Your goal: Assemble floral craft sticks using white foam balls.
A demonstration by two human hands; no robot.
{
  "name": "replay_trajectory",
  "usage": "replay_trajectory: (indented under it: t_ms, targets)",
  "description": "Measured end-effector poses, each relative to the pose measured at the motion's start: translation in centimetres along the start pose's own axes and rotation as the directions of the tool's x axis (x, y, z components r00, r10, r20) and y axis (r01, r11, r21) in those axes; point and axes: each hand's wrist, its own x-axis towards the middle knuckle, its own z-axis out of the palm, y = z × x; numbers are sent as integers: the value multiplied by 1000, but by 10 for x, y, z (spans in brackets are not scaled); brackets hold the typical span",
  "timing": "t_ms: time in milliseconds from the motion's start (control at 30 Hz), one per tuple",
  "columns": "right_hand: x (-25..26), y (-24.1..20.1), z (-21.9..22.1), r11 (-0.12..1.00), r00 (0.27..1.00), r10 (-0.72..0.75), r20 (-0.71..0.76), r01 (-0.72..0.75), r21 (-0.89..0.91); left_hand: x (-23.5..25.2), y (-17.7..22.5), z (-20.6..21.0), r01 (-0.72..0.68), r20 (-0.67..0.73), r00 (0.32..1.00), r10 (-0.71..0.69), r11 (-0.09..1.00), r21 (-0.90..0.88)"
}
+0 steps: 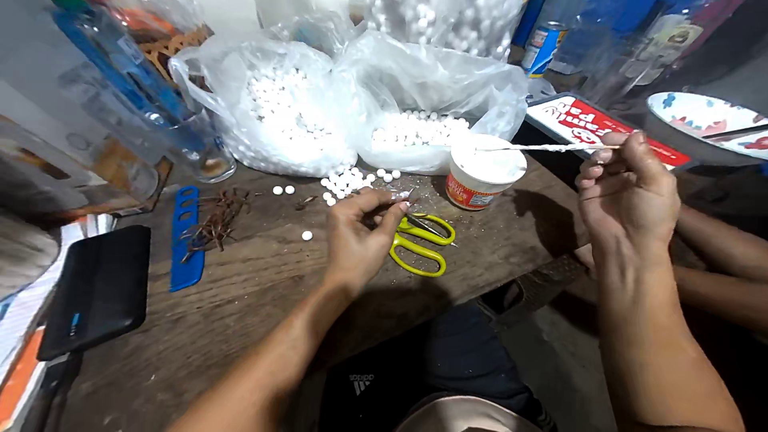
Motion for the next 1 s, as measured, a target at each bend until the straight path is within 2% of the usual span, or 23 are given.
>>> replay_trajectory:
  t_ms: [133, 400, 1000]
  targets:
    - [-19, 0, 27, 993, 995, 84, 62, -89, 83, 1, -4, 2, -69, -21, 997, 69, 998, -4]
    - [-29, 6, 43, 996, 981, 70, 182, -80, 49, 1, -7, 2, -119, -28, 992, 119, 993, 18]
    - [-32, 7, 40, 1000, 982, 31, 184, -30, -9, 1, -6, 1, -123, -16, 992, 124, 991, 61]
